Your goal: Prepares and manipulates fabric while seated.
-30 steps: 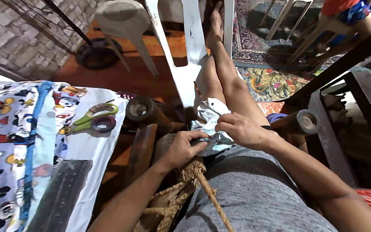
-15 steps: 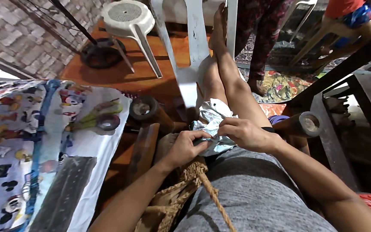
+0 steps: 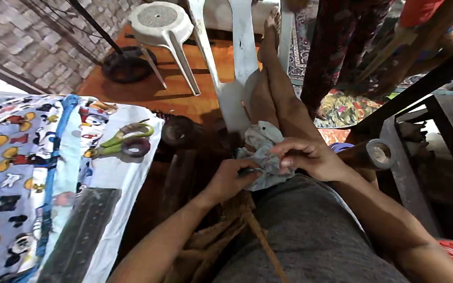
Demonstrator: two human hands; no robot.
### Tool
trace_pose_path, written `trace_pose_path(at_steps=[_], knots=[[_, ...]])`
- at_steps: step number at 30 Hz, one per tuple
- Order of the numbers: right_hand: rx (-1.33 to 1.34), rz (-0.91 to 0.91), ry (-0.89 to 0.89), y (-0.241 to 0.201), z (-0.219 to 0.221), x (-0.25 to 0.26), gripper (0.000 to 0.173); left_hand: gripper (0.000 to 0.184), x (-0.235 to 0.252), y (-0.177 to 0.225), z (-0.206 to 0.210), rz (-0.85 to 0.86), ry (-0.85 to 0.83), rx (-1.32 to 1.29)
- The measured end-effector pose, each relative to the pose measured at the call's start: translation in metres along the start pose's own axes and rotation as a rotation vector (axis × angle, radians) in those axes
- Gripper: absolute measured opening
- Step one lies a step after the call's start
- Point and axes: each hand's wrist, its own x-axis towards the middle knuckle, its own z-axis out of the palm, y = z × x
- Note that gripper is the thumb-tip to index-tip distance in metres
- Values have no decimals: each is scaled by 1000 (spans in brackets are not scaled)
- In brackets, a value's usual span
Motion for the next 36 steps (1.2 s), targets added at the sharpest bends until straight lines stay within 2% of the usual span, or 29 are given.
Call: trace_pose_path(at_steps=[5,7,10,13,16,22,25,31,36], knots=[[428,-74,123,-12,-12,1,16,14,2,-3,2,59,21,-88],[563,-51,226,-14,-15,1,15,11,1,-2,2,63,-5,-149],[606,101,418,-8,-16,-1,23,6,1,4,-2,-24,-105,-240],[577,331,568,7,-12,1,25,8,1,7,-5,-153,-201,-297],[593,526,627,26,-9,5,19,9,2,9,-6,-229,-221,-365],[558,739,701,43,-5,11,17,14,3,9,-4,-285,-200,-414],[512,775,748,48,-2,10,14,15,3,8,-3,-294,-208,-426],[605,799,867,60,-11,9,19,16,3,7,-4,-291,-251,-459],[674,704,949,68,-17,7,16,16,3,3,-5,-254,-285,-453]])
